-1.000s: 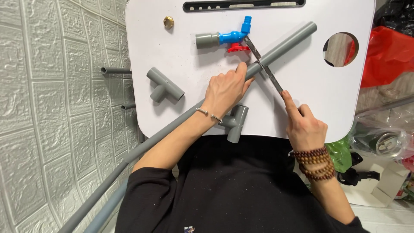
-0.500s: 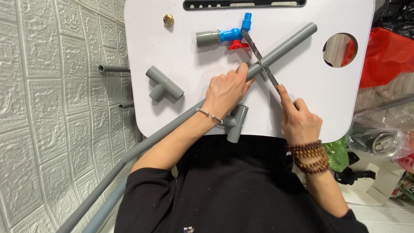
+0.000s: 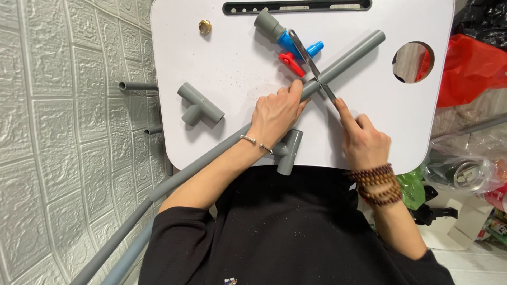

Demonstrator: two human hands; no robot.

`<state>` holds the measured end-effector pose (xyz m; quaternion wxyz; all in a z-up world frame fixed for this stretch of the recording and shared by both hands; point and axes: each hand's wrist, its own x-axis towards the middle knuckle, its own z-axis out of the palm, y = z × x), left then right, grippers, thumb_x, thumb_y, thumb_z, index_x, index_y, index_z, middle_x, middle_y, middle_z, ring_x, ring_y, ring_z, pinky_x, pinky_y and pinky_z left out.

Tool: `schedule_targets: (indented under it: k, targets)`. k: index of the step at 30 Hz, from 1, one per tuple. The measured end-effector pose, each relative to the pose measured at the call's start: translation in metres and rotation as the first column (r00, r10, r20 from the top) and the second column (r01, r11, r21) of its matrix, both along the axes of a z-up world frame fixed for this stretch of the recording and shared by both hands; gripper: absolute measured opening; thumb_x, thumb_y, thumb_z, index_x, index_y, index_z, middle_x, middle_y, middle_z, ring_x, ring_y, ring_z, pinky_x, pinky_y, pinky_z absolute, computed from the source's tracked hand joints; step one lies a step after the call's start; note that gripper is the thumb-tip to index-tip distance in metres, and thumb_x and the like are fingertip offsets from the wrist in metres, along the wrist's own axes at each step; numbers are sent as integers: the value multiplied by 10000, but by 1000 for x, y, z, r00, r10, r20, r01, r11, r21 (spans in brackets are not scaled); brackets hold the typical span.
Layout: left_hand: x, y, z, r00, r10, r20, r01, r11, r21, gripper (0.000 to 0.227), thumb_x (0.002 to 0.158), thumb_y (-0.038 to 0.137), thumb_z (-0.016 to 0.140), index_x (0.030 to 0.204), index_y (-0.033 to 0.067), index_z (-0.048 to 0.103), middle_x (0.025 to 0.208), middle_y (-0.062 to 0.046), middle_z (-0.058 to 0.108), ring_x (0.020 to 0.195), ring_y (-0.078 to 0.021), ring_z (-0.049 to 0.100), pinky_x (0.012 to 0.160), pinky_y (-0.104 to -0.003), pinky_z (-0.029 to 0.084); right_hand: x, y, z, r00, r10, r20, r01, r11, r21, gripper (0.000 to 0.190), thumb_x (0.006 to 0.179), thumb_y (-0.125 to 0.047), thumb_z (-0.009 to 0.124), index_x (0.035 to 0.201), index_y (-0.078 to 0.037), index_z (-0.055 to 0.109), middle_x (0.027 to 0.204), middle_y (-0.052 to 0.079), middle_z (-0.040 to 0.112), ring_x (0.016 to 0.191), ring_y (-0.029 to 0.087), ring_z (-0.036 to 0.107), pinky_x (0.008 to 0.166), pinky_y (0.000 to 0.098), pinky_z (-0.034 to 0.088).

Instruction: Cutting PVC pipes with a hacksaw blade and assembling them with plastic connectors

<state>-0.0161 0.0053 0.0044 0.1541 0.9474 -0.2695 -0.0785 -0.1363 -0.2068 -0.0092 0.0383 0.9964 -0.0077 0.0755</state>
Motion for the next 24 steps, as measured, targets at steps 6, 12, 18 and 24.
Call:
schedule_targets:
  k: [6,12,18,24]
  targets:
    - [3,5,6,1000,10,-16,-10,1000,-6,334,1053,426,535,1049,93,508,739,-112,654,634,-437,750,634,-589,619,11,9,9,999,22,26,-24,997,79,473,1171,-323,533,1613,-490,542,727,-14,447,486,283,606,544,413,595]
    - [-6,-4,-14,992,-35,122,33,999,23,364,951,448,680,1040,130,527,717,-67,643,600,-377,750,594,-534,622,-33,0,8,998,-50,-42,53,996,75,479,1149,-317,540,1594,-493,565,751,0,438,530,322,613,562,449,598]
    - [-7,-18,-6,979,-63,193,65,998,0,345,977,475,617,990,143,529,686,-36,646,581,-334,751,581,-491,624,0,14,11,997,-76,19,74,995,68,481,1160,-304,530,1621,-440,552,761,18,452,510,321,604,556,461,599]
    - [11,-5,36,998,-39,47,42,998,-55,297,1040,395,580,1057,108,508,704,-90,658,594,-406,748,586,-563,614,-1,12,30,995,-85,42,80,989,124,471,1165,-290,548,1609,-443,588,744,-23,418,512,286,595,553,410,586]
